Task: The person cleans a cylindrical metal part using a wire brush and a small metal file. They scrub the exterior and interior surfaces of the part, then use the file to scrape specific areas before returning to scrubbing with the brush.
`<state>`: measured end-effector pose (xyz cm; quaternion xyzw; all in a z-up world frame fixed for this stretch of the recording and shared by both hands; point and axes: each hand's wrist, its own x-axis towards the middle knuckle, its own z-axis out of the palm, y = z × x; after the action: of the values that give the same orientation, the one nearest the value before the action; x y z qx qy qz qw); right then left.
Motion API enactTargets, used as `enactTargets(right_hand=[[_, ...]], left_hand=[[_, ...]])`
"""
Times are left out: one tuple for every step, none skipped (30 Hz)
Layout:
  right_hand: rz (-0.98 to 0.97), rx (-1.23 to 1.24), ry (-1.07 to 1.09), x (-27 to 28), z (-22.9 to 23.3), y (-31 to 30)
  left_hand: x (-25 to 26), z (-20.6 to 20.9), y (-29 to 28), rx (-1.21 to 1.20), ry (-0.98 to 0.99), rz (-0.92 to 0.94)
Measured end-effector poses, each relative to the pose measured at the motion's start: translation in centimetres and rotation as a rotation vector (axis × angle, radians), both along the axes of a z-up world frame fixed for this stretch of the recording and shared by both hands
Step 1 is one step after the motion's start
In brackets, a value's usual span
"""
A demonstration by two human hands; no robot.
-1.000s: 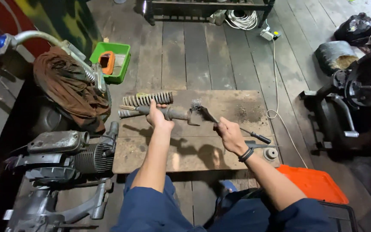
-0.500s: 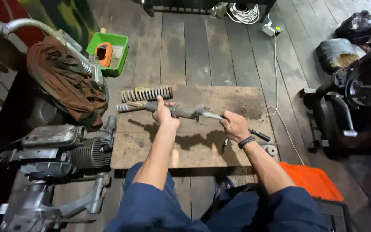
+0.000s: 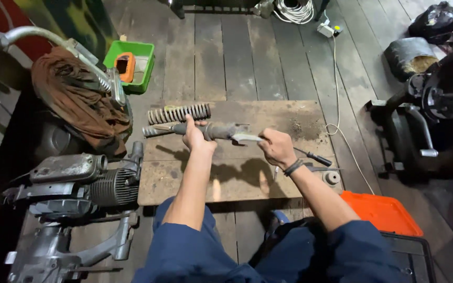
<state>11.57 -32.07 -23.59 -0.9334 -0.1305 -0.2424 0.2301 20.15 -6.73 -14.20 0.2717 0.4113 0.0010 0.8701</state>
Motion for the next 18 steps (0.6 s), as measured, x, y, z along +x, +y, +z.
enactTargets(right_hand=[[0.003, 0.000, 0.005, -0.3, -0.2, -0.7], [-0.023, -0.078, -0.004, -0.6, -0.3, -1.4], [-0.048, -0.157, -0.020, -0.4, -0.2, -2.3], [-0.045, -0.159, -0.024, -1.4, 1.7, -2.9], [-0.165, -0.189, 0.148, -2.9, 3.2, -2.9], [-0.285, -0.219, 0.320, -4.3, 4.7, -3.0], [-0.283, -0.209, 0.320, -4.3, 2.9, -3.9], [-0.259, -0.266, 0.198, -4.2, 1.1, -4.8], [-0.235, -0.336, 0.064, -3.3, 0.0, -6.5], [-0.233, -0.341, 0.053, -2.2, 0.5, -5.8], [-0.149, -0.252, -0.013, -2.3, 0.5, -4.9], [-0.066, -0.162, -0.081, -2.4, 0.5, -4.0], [-0.075, -0.167, -0.094, -1.5, 0.1, -3.1], [-0.063, -0.070, -0.076, -0.7, -0.4, -2.2], [-0.042, 0.031, -0.045, -0.6, -1.3, -1.1], [-0.042, 0.031, -0.043, -0.7, -1.1, -0.4], [-0.056, 0.044, 0.039, -0.6, -0.9, 0.3], [-0.070, 0.056, 0.122, -0.4, -0.7, 1.2]], left_hand=[[-1.0, 1.6, 0.3, 0.000, 0.005, 0.003], [-2.1, 3.3, 0.5, -0.037, -0.005, 0.029], [-2.7, 5.2, 0.6, -0.076, -0.023, 0.056], [-1.5, 4.2, 0.9, -0.078, -0.026, 0.058], [-0.7, 2.8, 1.7, -0.112, -0.020, 0.047], [0.1, 1.4, 2.5, -0.147, -0.014, 0.035], [-0.3, 1.5, 2.6, -0.138, -0.016, 0.036], [-0.8, 1.8, 2.6, -0.106, 0.014, 0.109], [-0.6, 2.2, 2.1, -0.091, 0.035, 0.184], [0.7, 1.2, 2.2, -0.098, 0.026, 0.187], [1.2, -0.1, 2.3, -0.098, 0.021, 0.201], [1.7, -1.5, 2.3, -0.097, 0.017, 0.215], [1.6, -0.8, 2.0, -0.102, 0.004, 0.206], [1.5, -0.3, 1.7, -0.080, -0.002, 0.190], [0.5, -0.1, 1.7, -0.051, 0.005, 0.182], [0.1, 0.6, 1.3, -0.051, 0.006, 0.182], [-0.2, 1.2, 1.0, -0.050, 0.003, 0.135], [-0.5, 1.9, 0.8, -0.049, 0.000, 0.088]])
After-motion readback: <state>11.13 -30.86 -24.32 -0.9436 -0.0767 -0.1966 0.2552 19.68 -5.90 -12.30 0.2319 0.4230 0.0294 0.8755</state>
